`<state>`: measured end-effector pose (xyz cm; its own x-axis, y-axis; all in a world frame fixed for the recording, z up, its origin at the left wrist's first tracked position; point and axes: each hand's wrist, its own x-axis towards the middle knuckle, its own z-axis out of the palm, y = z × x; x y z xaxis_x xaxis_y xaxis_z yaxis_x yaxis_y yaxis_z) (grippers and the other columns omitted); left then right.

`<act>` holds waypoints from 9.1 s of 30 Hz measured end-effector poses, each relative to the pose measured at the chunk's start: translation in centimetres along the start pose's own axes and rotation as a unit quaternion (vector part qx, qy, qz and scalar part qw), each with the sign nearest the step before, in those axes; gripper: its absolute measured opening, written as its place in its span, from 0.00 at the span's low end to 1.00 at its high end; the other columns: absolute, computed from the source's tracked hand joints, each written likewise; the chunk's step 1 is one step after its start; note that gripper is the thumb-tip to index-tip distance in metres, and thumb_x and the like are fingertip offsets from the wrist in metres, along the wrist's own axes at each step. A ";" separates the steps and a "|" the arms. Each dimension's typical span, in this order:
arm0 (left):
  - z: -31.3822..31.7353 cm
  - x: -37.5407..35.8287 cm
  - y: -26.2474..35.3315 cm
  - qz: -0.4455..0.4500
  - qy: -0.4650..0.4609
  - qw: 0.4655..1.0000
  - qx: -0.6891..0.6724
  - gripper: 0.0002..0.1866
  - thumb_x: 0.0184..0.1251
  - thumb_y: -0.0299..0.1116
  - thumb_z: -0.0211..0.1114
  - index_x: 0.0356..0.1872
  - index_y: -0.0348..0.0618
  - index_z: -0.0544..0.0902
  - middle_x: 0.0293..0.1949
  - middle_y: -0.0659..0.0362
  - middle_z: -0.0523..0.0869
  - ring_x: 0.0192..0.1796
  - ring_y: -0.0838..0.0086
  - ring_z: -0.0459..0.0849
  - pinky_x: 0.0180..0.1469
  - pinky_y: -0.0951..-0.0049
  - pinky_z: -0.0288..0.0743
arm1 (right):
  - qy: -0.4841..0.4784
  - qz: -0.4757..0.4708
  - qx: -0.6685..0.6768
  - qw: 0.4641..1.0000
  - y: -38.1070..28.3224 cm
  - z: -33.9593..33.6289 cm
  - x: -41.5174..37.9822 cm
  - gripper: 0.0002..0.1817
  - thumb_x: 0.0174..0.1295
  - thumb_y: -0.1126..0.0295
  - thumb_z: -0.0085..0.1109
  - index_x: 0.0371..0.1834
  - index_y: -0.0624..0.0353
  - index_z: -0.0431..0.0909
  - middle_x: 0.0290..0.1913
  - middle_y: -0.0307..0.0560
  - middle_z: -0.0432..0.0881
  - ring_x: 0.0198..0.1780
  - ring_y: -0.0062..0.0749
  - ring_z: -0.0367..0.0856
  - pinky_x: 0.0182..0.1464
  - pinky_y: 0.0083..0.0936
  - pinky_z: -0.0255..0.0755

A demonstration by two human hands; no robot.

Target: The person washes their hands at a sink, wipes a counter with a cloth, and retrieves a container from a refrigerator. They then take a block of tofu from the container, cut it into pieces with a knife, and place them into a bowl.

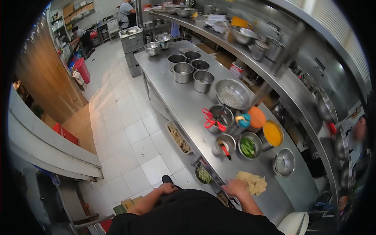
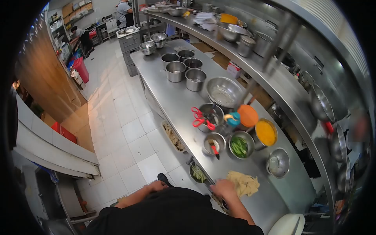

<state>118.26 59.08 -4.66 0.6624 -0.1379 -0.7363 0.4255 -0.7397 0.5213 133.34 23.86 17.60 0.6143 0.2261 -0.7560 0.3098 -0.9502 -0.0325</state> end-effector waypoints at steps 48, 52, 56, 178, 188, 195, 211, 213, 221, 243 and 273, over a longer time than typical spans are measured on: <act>-56.6 0.2 -59.5 -0.390 0.193 0.805 -0.403 0.23 0.74 0.51 0.53 0.47 0.42 0.87 0.43 0.50 0.89 0.52 0.56 0.86 0.58 0.54 0.76 | 0.435 0.035 0.136 0.890 -67.4 -88.0 79.0 0.30 0.56 0.55 0.64 0.52 0.74 0.81 0.58 0.71 0.80 0.64 0.61 0.78 0.67 0.42 0.70; -73.8 0.6 -71.7 -0.434 0.373 0.744 -0.344 0.26 0.65 0.52 0.56 0.46 0.39 0.88 0.51 0.46 0.88 0.56 0.49 0.84 0.61 0.53 0.75 | 0.352 0.022 0.032 0.935 -66.9 -89.1 81.3 0.31 0.66 0.50 0.46 0.49 0.69 0.84 0.56 0.71 0.81 0.60 0.64 0.79 0.64 0.49 0.70; -97.9 -0.2 -78.5 -0.370 0.481 0.736 -0.300 0.27 0.64 0.47 0.63 0.56 0.36 0.83 0.59 0.41 0.83 0.63 0.51 0.81 0.66 0.58 0.73 | 0.459 0.010 0.007 0.888 -68.2 -89.1 77.6 0.26 0.73 0.51 0.48 0.49 0.65 0.85 0.48 0.65 0.85 0.53 0.63 0.82 0.59 0.53 0.72; -395.2 114.7 -150.0 0.037 0.190 0.979 -0.067 0.35 0.64 0.53 0.67 0.65 0.38 0.77 0.52 0.44 0.87 0.50 0.58 0.87 0.52 0.62 0.79 | 0.409 -0.262 0.116 0.866 -262.1 -244.6 228.9 0.09 0.60 0.64 0.67 0.42 0.48 0.81 0.38 0.40 0.81 0.49 0.38 0.80 0.61 0.41 0.63; -403.8 128.7 -128.9 0.007 -0.027 0.979 -0.203 0.22 0.68 0.39 0.56 0.55 0.30 0.76 0.35 0.50 0.90 0.26 0.71 0.87 0.23 0.72 0.70 | 0.420 -0.266 0.101 0.862 -254.5 -259.3 244.6 0.13 0.53 0.68 0.69 0.43 0.43 0.85 0.44 0.37 0.81 0.53 0.35 0.79 0.64 0.43 0.63; -415.3 135.5 -123.0 0.028 0.110 0.935 -0.335 0.19 0.65 0.30 0.55 0.54 0.27 0.73 0.32 0.51 0.83 0.21 0.69 0.85 0.18 0.72 0.67 | 0.521 -0.217 0.217 0.797 -249.6 -278.2 249.9 0.33 0.52 0.65 0.69 0.66 0.50 0.73 0.62 0.57 0.76 0.62 0.51 0.75 0.66 0.48 0.66; -440.1 157.9 -98.7 0.287 0.222 0.929 -0.069 0.32 0.67 0.54 0.67 0.61 0.38 0.79 0.39 0.51 0.88 0.42 0.63 0.87 0.46 0.65 0.79 | 0.113 -0.007 0.791 0.602 -233.3 -294.9 272.1 0.19 0.62 0.68 0.52 0.49 0.75 0.71 0.29 0.52 0.81 0.21 0.34 0.81 0.19 0.30 0.72; -447.6 158.4 -91.8 0.369 0.286 0.879 -0.098 0.28 0.66 0.46 0.69 0.62 0.39 0.79 0.38 0.53 0.87 0.39 0.63 0.85 0.45 0.64 0.79 | 0.138 0.045 0.794 0.590 -231.2 -297.9 273.6 0.20 0.62 0.68 0.52 0.51 0.74 0.70 0.30 0.53 0.82 0.22 0.35 0.82 0.19 0.30 0.73; -468.5 151.9 -67.6 0.554 0.581 0.596 -0.016 0.23 0.61 0.30 0.68 0.58 0.39 0.80 0.48 0.48 0.84 0.46 0.57 0.84 0.50 0.62 0.78 | 0.196 0.104 0.805 0.550 -223.7 -307.9 278.6 0.21 0.63 0.69 0.51 0.56 0.71 0.67 0.32 0.56 0.84 0.23 0.36 0.85 0.20 0.30 0.78; -474.4 162.7 -50.6 0.294 0.766 0.511 -0.258 0.14 0.58 0.32 0.69 0.41 0.34 0.79 0.29 0.63 0.81 0.31 0.81 0.76 0.36 0.77 0.74 | 0.072 -0.102 0.617 0.777 -197.7 -332.9 302.3 0.27 0.64 0.73 0.48 0.68 0.67 0.63 0.40 0.56 0.84 0.21 0.34 0.83 0.16 0.26 0.74; -429.9 133.2 -64.9 0.045 0.971 0.080 -0.220 0.29 0.79 0.54 0.50 0.64 0.38 0.76 0.56 0.56 0.83 0.52 0.70 0.82 0.57 0.73 0.72 | -0.097 -0.461 0.529 0.706 -233.3 -359.9 291.2 0.23 0.68 0.54 0.47 0.41 0.68 0.79 0.27 0.51 0.86 0.17 0.26 0.79 0.15 0.25 0.69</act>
<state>443.98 371.87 48.90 -0.6601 0.5489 0.5128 0.0626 -0.6401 0.7657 501.10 388.50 40.35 0.3628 0.9166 -0.1678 -0.2654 -0.0710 -0.9615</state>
